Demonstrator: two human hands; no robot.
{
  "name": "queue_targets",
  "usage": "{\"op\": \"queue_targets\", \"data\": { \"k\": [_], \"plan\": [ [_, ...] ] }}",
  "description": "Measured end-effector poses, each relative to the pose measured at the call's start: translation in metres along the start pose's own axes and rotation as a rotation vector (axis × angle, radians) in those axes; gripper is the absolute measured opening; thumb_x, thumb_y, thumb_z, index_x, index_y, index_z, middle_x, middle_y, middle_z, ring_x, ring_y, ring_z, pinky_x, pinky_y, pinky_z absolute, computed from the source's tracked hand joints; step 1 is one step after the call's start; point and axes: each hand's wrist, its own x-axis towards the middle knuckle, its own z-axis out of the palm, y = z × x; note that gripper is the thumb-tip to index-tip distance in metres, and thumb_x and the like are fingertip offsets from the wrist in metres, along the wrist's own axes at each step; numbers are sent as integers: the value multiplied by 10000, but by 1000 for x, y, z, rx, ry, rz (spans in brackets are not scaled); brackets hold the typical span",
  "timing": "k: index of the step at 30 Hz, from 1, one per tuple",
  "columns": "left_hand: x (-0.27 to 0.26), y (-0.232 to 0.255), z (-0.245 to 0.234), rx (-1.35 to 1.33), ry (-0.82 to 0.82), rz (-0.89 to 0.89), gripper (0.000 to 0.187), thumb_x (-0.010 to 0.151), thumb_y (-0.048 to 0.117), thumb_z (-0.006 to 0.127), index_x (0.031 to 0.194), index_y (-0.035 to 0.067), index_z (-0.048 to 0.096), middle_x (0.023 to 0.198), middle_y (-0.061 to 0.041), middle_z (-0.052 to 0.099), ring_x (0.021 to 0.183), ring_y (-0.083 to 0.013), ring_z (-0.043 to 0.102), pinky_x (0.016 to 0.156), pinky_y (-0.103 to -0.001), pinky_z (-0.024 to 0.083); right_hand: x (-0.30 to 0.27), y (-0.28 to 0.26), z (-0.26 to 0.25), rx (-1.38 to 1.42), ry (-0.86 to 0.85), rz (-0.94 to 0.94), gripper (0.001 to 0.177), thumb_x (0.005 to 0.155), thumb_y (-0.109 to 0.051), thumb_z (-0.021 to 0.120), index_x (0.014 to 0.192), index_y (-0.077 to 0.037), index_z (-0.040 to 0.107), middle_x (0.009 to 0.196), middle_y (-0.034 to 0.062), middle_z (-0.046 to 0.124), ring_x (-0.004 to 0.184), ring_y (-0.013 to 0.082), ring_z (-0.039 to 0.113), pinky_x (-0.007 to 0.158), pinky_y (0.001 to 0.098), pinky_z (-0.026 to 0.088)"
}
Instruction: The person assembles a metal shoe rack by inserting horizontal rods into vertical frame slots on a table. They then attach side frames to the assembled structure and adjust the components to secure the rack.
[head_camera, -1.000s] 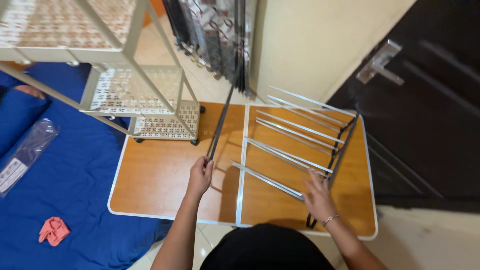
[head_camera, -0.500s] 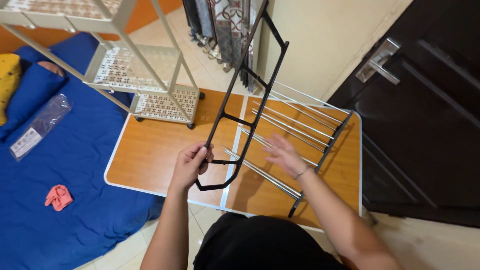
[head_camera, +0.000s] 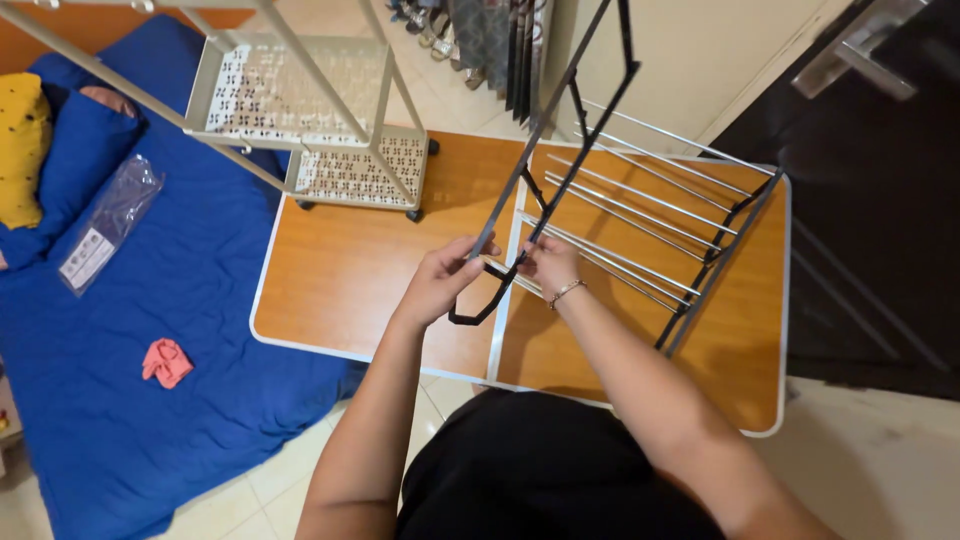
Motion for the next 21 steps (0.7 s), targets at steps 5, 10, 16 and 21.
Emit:
{"op": "queue_targets", "data": {
  "k": [5,10,16,21],
  "plan": [
    [-18,5,-30,-92,112,-344,469,1029,345,453,1437,123,519,1344,23,642,1244,-138,616,977,-352,540,12,-8,31,-43,5,-16,187,977,-24,620,1146,28,677,946,93,712,756,206,694,641,335,622],
    [-30,-20,-54,-221,208,-257,370,1079,274,465,1332,35,590,1314,-50,655,1214,-174,645,1035,-348,536,-4,-17,50,-418,-143,-121,337,951,-150,676,1241,20,652,1091,74,722,891,192,693,742,354,608],
    [-6,-79,-92,-136,241,-228,328,1095,174,491,1314,-23,636,1128,-26,653,905,-83,578,903,-252,519,-53,-15,-1,-1315,-119,-619,475,840,-232,775,1269,-52,679,1196,158,664,1143,365,591,999,476,487],
    [16,-127,-117,-136,286,-278,321,1103,132,516,1309,-53,678,950,-7,589,742,-67,463,748,-209,460,-63,15,-19,-1489,-91,-595,482,813,-213,738,1260,-54,651,1219,146,645,1141,361,587,972,510,463]
  ]
}}
